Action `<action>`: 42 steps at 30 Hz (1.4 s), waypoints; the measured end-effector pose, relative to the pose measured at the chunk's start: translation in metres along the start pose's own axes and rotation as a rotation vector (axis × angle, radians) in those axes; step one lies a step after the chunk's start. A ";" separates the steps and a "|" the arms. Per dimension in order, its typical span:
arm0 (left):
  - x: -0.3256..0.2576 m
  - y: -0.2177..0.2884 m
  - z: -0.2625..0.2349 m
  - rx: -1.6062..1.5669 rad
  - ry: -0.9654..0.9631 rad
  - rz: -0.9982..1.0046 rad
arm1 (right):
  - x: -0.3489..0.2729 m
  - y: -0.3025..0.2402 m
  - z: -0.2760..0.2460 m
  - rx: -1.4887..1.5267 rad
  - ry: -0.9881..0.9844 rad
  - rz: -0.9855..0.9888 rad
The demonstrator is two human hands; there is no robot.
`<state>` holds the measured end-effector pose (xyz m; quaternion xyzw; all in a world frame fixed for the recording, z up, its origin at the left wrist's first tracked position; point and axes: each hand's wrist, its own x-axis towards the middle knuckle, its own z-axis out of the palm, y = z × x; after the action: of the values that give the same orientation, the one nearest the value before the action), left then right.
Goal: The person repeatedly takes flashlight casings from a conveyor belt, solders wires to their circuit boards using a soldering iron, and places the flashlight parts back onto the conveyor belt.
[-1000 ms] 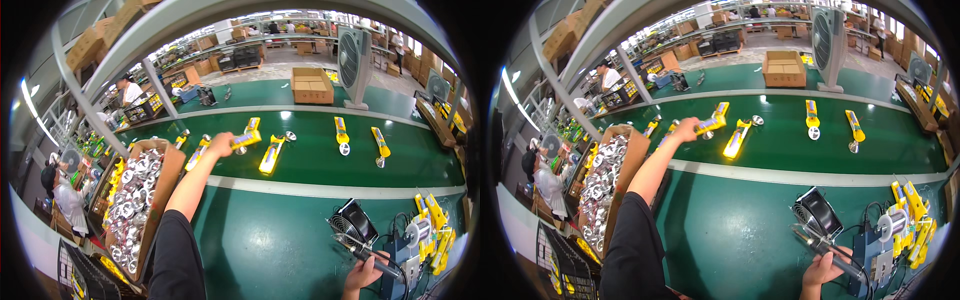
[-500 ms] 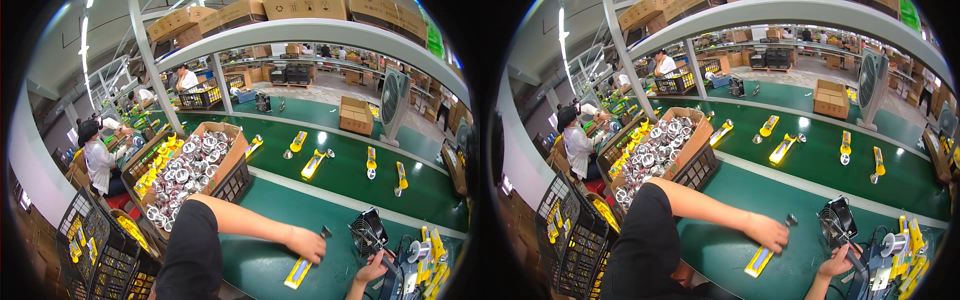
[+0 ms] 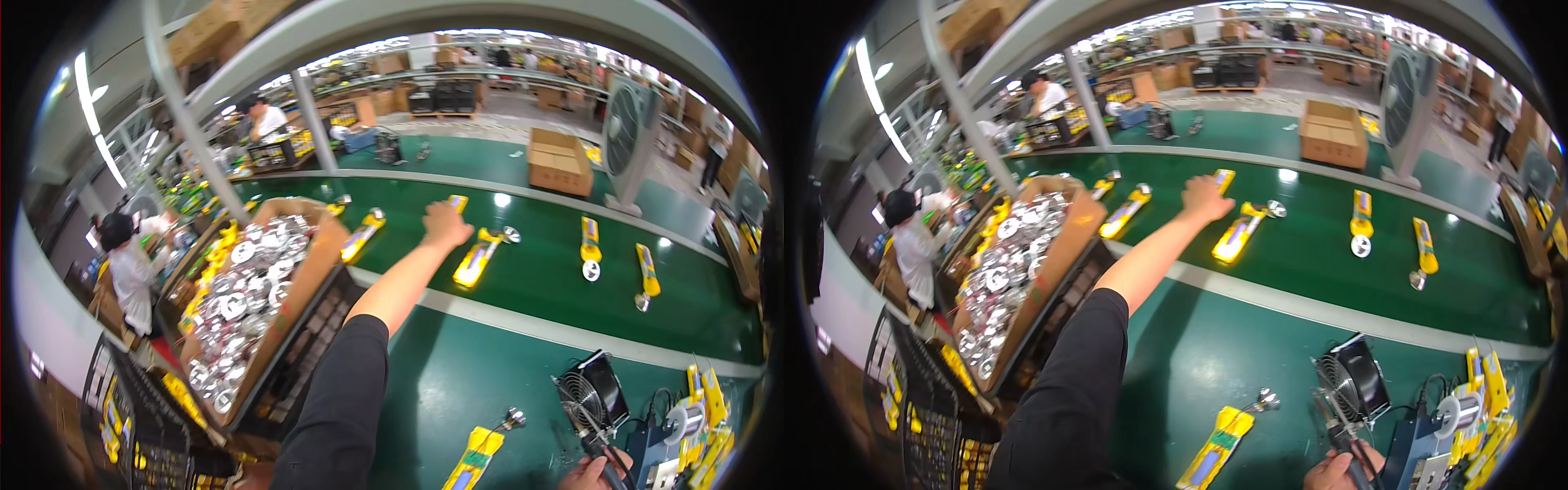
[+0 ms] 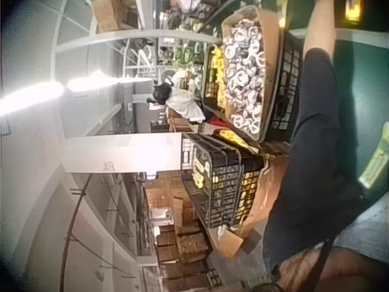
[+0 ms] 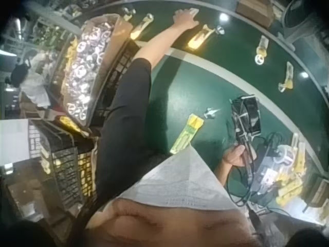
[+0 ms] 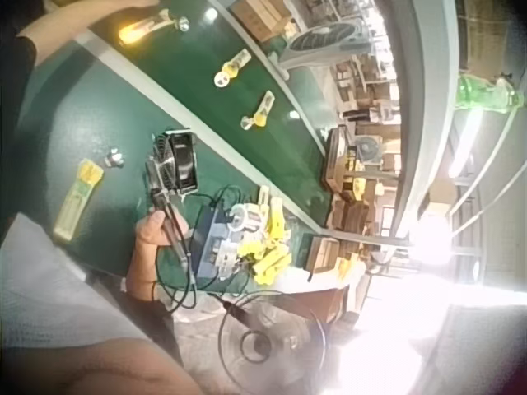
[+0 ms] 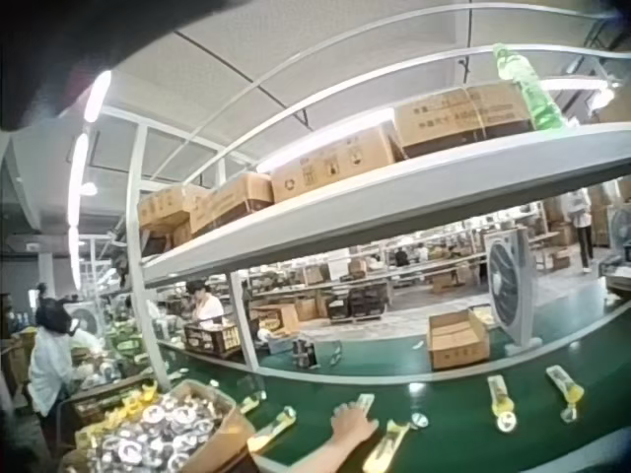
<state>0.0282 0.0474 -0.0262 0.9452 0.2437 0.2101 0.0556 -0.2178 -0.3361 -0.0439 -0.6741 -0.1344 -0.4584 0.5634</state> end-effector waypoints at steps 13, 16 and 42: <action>0.059 -0.017 0.064 0.034 -0.291 -0.202 | 0.004 0.001 -0.018 0.044 -0.113 0.015; 0.038 -0.031 0.038 0.013 -0.310 -0.052 | -0.011 0.006 -0.024 -0.113 -0.150 0.182; -0.238 -0.102 -0.157 0.216 0.015 1.170 | -0.009 0.011 0.023 0.344 -0.067 0.135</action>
<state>-0.2716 0.0218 0.0064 0.9213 -0.2973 0.1864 -0.1677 -0.2046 -0.3168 -0.0566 -0.5903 -0.1838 -0.3669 0.6951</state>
